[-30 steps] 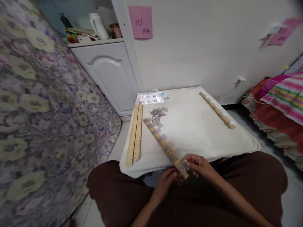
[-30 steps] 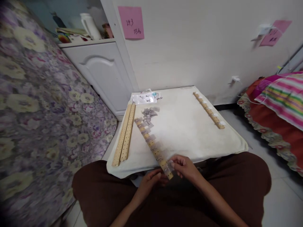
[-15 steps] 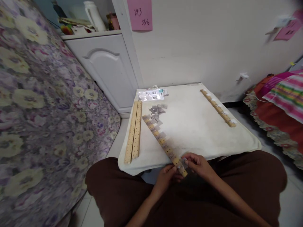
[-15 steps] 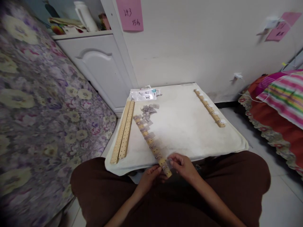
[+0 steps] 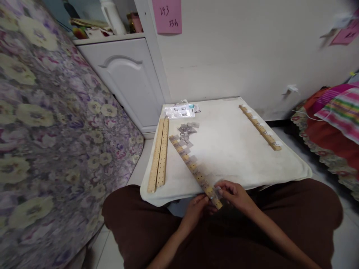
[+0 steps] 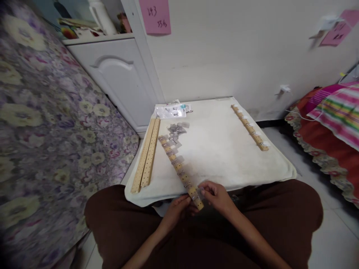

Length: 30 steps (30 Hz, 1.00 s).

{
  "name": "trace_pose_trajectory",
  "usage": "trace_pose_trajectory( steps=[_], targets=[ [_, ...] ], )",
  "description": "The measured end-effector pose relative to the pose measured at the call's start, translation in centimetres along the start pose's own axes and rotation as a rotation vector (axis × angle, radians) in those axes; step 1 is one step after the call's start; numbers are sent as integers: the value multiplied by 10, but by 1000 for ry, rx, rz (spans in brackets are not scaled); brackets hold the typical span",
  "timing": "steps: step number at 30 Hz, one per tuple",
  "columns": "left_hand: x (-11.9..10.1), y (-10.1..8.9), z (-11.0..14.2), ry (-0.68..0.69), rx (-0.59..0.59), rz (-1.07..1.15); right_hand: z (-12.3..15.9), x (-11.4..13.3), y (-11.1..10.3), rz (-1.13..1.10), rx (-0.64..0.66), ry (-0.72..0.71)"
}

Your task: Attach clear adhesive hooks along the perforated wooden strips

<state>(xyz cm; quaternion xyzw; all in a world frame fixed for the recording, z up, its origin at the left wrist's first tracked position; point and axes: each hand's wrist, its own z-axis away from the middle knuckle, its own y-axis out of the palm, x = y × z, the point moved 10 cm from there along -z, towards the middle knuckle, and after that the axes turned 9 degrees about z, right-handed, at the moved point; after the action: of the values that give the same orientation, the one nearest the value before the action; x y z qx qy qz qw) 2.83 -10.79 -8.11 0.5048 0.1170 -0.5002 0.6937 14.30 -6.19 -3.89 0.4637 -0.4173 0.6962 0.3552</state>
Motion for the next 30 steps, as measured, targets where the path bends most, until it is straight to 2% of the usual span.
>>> trace_pose_trajectory(
  steps=[11,22,30],
  targets=[
    [-2,4,-2,-5,-40,30,-1,-2,0,-10,2,-15],
    [1,-1,-9,-17,-85,-35,-1,-3,1,5,4,-4],
    [0,-3,-13,-11,-142,-135,-3,-7,-4,-6,-46,11]
  ],
)
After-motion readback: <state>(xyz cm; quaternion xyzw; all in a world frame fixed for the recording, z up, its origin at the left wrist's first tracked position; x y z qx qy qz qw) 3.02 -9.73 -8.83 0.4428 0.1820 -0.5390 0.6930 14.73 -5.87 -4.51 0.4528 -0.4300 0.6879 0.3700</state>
